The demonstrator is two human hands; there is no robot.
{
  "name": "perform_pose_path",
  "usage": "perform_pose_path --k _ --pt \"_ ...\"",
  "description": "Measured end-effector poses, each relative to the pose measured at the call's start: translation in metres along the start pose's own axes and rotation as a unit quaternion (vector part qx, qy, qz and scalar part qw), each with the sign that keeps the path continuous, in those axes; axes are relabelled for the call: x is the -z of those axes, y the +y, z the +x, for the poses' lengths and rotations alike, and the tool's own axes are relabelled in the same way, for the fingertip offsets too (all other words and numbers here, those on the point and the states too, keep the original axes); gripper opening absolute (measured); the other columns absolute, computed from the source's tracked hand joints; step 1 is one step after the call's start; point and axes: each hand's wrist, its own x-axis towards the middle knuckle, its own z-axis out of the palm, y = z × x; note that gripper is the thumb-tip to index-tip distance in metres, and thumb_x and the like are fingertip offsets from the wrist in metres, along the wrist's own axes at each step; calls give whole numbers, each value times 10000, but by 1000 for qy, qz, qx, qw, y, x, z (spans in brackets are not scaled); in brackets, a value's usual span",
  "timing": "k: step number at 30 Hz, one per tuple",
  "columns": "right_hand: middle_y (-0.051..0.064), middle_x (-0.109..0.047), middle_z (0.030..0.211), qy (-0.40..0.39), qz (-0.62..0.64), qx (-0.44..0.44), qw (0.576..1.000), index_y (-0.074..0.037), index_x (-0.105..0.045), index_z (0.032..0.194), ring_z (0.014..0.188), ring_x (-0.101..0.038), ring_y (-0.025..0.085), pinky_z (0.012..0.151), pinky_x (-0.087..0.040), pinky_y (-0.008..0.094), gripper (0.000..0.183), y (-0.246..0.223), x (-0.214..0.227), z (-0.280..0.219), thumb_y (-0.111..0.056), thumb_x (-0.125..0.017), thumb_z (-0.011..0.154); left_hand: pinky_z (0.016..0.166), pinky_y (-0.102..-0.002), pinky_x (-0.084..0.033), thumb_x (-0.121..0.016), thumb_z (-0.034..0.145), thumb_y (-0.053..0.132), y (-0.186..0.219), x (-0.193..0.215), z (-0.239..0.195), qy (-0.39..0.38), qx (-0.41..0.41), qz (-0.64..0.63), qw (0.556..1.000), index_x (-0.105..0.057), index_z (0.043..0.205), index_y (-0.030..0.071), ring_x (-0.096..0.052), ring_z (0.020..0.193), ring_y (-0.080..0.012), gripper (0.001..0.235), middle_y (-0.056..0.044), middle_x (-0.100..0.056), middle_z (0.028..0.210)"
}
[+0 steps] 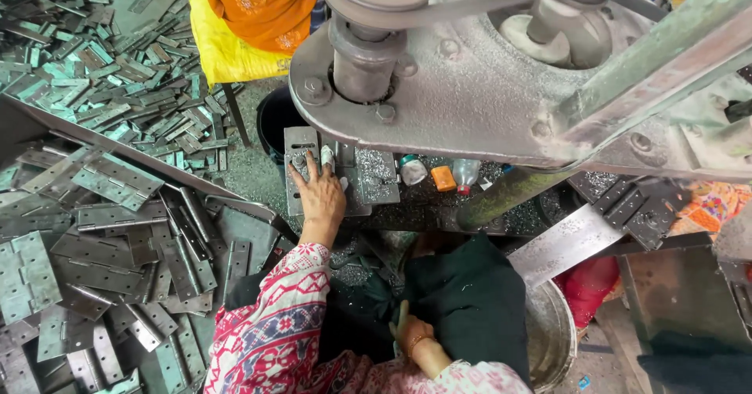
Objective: The person picks up a metal hinge from a bin, places it onto a machine jig, and wipes it with a cloth. They then hold the hinge against a rotating machine part before placing the finished piece into a separate container.
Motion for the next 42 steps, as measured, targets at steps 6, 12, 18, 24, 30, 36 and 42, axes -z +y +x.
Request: perform_pose_path --k 6,12,18,24,30,36,42 --pt "174 -741 1102 24 3 9 1000 13 -275 1550 1038 -709 363 878 -563 465 780 -1 0 4 -491 -514 1005 1177 -737 -90 -379 1054 252 -3 -5 8 11 12 -33 999 -706 1239 70 -179 1555 -379 417 -56 -472 1543" --pt "236 -708 1124 21 12 21 999 47 -304 1490 1061 -682 399 900 -548 479 750 -2 32 -20 -466 -563 1007 1179 -728 -83 -381 1028 232 -7 -1 3 16 1 -51 999 -691 1251 47 -149 1549 -372 424 -69 -470 1528" --pt "271 -720 1011 36 70 59 995 11 -468 1245 983 -700 434 831 -562 509 555 -19 124 -94 -447 -621 972 1226 -663 -116 -420 1037 266 1 23 -24 -20 -31 -33 999 -728 1149 52 -170 1561 -378 392 -94 -507 1500" --pt "313 -692 923 69 150 130 978 47 -483 1113 895 -698 463 769 -566 518 541 -4 111 -79 -419 -679 919 1214 -594 -253 -452 1074 283 13 12 -79 -50 -104 9 993 -746 1138 50 -389 1462 -365 381 -143 -608 1382" --pt "323 -700 883 116 184 131 967 45 -506 1055 892 -699 467 754 -562 515 503 -8 103 -76 -387 -706 891 1149 -653 -235 -544 965 338 14 32 -101 14 -115 10 993 -739 1122 60 -368 1409 -400 374 -172 -540 1419" --pt "322 -700 892 133 178 131 966 60 -527 1048 885 -702 462 747 -561 504 529 -14 109 -82 -417 -700 897 1155 -660 -222 -658 848 192 13 39 -89 -51 -124 77 988 -684 1237 74 -389 1401 -380 407 -148 -550 1387" --pt "327 -712 959 99 197 84 972 24 -496 1321 982 -697 459 835 -555 507 622 -25 132 -102 -478 -587 966 1195 -558 -299 -689 806 182 -15 72 -102 106 -116 -76 985 -710 1196 48 -512 1270 -305 413 -103 -652 1232"
